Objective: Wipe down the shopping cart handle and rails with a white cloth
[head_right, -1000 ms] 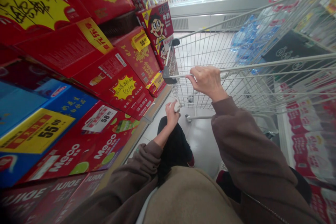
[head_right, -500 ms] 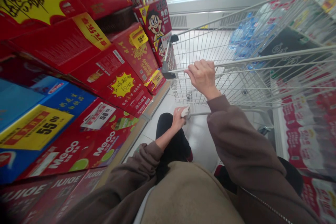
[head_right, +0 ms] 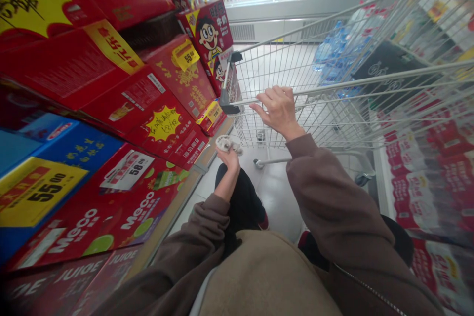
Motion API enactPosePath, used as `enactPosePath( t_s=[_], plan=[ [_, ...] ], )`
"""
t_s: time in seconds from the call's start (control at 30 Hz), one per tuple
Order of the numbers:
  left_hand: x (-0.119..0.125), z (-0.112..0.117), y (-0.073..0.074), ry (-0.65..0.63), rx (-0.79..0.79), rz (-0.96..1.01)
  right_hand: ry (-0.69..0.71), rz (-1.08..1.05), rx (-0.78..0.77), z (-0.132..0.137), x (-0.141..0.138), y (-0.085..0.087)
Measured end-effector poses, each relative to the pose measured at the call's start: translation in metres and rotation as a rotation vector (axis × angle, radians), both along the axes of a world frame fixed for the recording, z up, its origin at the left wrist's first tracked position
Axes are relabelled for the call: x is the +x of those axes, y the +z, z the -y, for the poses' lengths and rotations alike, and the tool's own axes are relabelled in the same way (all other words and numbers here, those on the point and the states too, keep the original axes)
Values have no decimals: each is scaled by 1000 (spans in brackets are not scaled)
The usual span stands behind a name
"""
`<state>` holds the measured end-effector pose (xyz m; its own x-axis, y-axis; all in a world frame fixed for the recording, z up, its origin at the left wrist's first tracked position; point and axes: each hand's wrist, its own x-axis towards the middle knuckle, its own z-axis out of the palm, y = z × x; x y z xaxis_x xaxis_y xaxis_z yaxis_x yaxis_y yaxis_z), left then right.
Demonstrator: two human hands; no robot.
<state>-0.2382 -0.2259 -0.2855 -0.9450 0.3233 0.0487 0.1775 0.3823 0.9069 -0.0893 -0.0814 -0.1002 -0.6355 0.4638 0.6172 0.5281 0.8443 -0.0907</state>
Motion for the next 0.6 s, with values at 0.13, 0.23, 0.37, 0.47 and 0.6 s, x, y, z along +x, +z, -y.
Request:
enactPosePath(
  t_s=[0.13, 0.23, 0.37, 0.47, 0.6],
  plan=[
    [20, 1, -9, -144, -32, 9, 1, -29, 14, 0, 2, 1],
    [42, 11, -15, -299, -48, 9, 22, -71, 19, -1, 3, 0],
    [38, 16, -2, -199, -14, -34, 39, -150, 26, -3, 3, -3],
    [21, 6, 26, -27, 116, -91, 28, -184, 35, -4, 4, -3],
    [17, -5, 55, -116, 232, -132, 31, -206, 47, -5, 7, -4]
  ],
)
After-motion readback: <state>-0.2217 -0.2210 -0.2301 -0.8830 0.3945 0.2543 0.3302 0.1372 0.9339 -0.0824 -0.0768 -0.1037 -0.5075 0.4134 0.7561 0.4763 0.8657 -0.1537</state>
